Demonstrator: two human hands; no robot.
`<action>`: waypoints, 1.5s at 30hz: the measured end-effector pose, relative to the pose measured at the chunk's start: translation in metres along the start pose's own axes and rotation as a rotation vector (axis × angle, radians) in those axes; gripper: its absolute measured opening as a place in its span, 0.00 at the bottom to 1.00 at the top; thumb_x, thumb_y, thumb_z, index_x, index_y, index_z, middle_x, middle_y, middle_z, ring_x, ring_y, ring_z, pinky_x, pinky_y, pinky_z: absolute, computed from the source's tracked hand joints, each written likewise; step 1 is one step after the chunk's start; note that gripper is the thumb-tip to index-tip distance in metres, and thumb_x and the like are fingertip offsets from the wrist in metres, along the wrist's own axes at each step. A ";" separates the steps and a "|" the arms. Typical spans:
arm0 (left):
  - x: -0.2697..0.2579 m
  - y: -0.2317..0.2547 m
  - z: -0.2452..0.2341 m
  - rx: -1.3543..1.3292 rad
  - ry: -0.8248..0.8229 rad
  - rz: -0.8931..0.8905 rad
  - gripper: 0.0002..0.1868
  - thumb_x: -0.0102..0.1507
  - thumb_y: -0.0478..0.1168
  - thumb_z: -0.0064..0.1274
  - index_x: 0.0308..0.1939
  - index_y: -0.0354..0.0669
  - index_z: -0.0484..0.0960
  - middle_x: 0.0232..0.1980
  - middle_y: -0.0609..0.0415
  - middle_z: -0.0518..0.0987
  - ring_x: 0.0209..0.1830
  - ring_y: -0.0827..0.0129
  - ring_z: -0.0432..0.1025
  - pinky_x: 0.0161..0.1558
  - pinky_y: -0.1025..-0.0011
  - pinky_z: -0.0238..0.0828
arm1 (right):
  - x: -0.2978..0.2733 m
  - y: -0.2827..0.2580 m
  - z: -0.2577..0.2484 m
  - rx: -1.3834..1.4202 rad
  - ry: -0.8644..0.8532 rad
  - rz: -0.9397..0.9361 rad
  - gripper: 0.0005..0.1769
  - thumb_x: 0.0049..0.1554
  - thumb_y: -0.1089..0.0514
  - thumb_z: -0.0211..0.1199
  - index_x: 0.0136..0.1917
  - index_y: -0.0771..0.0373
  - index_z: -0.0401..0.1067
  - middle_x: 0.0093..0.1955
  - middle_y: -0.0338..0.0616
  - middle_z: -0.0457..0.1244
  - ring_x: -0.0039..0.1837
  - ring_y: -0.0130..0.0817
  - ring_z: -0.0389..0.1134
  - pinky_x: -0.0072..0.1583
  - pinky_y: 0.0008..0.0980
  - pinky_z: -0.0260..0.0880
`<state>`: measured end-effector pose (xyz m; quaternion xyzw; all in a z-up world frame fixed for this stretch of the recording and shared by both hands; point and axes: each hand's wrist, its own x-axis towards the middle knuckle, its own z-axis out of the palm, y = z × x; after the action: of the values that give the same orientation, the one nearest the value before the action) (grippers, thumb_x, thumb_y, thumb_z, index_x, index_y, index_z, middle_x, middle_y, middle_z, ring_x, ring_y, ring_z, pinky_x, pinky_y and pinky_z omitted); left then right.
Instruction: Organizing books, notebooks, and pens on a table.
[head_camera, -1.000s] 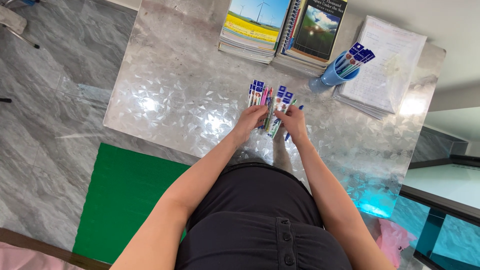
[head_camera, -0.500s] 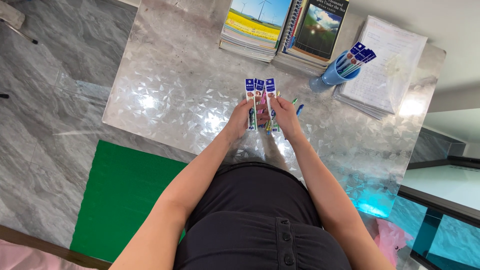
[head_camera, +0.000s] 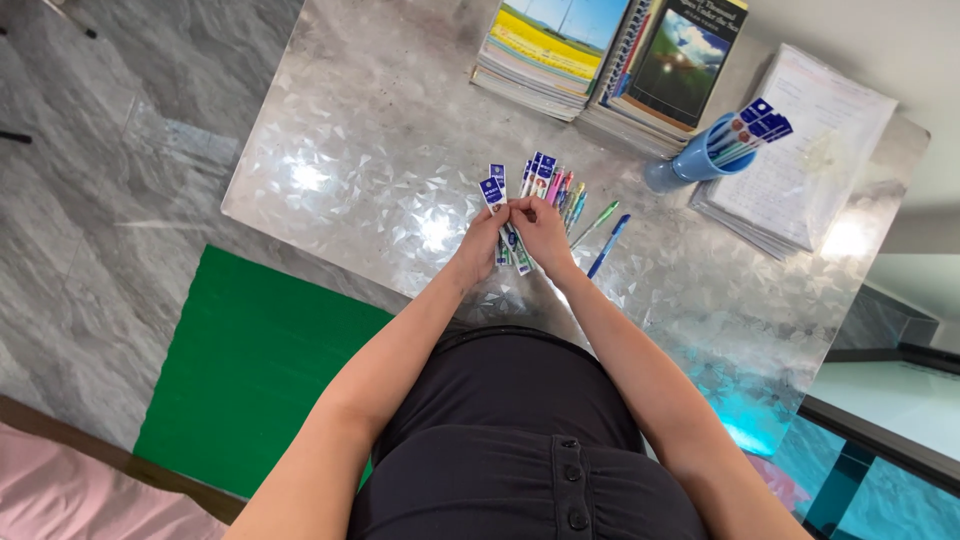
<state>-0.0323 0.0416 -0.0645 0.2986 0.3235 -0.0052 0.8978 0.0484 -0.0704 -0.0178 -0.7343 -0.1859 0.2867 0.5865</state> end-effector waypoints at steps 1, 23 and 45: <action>-0.002 0.001 -0.001 -0.006 0.007 0.004 0.16 0.74 0.46 0.48 0.60 0.43 0.77 0.47 0.56 0.82 0.40 0.74 0.79 0.39 0.71 0.79 | 0.002 -0.005 0.001 -0.001 -0.010 0.001 0.10 0.63 0.62 0.61 0.56 0.69 0.74 0.50 0.43 0.72 0.51 0.29 0.73 0.54 0.29 0.73; -0.035 0.032 -0.010 -0.037 0.342 0.048 0.15 0.71 0.50 0.46 0.53 0.45 0.76 0.34 0.54 0.73 0.21 0.75 0.62 0.24 0.71 0.65 | 0.018 0.000 0.019 -0.934 0.094 -0.003 0.40 0.48 0.57 0.73 0.69 0.65 0.58 0.64 0.59 0.59 0.65 0.58 0.64 0.59 0.52 0.69; -0.001 0.018 -0.019 0.060 0.266 0.041 0.12 0.70 0.46 0.48 0.52 0.45 0.78 0.41 0.59 0.80 0.32 0.77 0.70 0.33 0.74 0.69 | 0.018 0.021 -0.007 -0.188 0.189 0.069 0.12 0.56 0.57 0.70 0.52 0.64 0.77 0.43 0.38 0.73 0.43 0.25 0.73 0.46 0.30 0.72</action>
<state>-0.0403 0.0665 -0.0653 0.3299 0.4334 0.0430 0.8376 0.0658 -0.0698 -0.0408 -0.8157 -0.1308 0.2176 0.5198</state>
